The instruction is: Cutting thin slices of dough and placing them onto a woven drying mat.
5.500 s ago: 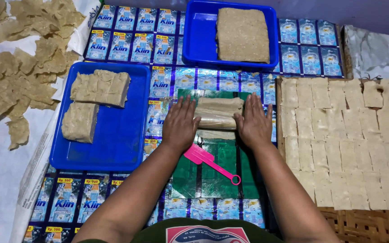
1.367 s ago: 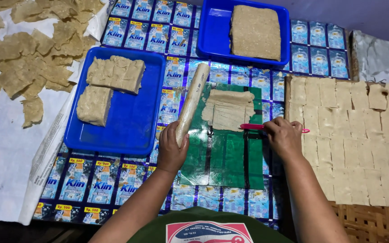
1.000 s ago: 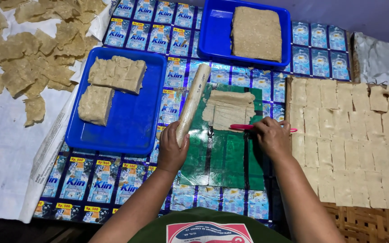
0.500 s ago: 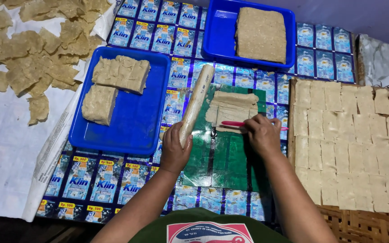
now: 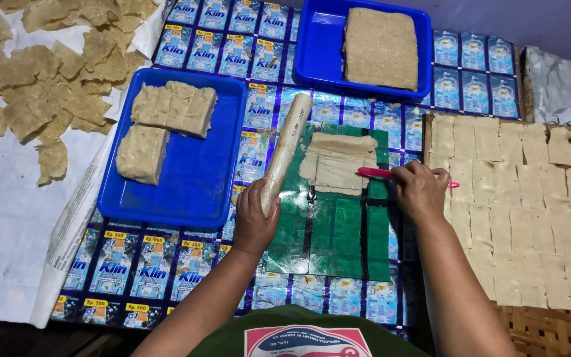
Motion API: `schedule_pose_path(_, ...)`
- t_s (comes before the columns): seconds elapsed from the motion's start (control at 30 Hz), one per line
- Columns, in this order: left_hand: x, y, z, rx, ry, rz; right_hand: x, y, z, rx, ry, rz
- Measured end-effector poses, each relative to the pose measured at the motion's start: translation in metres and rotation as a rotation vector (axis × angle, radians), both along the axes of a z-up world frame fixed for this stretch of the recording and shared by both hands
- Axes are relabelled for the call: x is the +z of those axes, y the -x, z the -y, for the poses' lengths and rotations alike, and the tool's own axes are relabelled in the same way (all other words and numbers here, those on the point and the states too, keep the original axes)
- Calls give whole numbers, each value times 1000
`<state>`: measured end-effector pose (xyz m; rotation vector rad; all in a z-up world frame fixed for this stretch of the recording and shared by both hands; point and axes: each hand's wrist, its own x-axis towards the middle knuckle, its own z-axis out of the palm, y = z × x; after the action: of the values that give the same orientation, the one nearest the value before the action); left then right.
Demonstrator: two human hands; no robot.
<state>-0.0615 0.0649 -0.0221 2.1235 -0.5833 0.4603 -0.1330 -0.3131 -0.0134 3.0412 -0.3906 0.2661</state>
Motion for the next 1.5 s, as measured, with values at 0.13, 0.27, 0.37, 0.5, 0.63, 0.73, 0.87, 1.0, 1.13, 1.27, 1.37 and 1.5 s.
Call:
schedule_pose_path(0.13,-2,0,0,8,-3,10,-4,-8,-4,17,3,-13)
schedule_pose_path(0.27,-2,0,0,11,-7,13,0,-20,-25,78,-19,3)
schedule_pose_path(0.37,-1,0,0,12,-8,12,3,-31,-44,121,-30,34)
schedule_pose_path(0.5,-3,0,-1,13,-9,11,6,-48,-72,185,-60,78)
schedule_pose_path(0.63,-3,1,-1,15,-13,15,-8,-53,-77,195,-73,68)
schedule_pose_path(0.73,-3,0,-1,14,-14,11,-1,-36,-69,135,-128,10)
schedule_pose_path(0.87,-6,-1,-2,6,-3,4,26,4,-65,-150,-126,66)
schedule_pose_path(1.0,-8,-1,-1,14,-4,4,22,49,-61,-231,-64,82)
schedule_pose_path(1.13,-6,0,0,12,-7,-3,-6,71,-61,-265,-13,-7)
schedule_pose_path(1.27,-5,2,1,6,-19,-26,-63,58,-33,-279,-56,-65)
schedule_pose_path(1.37,-3,1,1,3,-20,-29,-18,25,-38,-284,-101,-76)
schedule_pose_path(1.5,-3,4,0,7,-31,-45,-16,0,-9,-477,-322,-145)
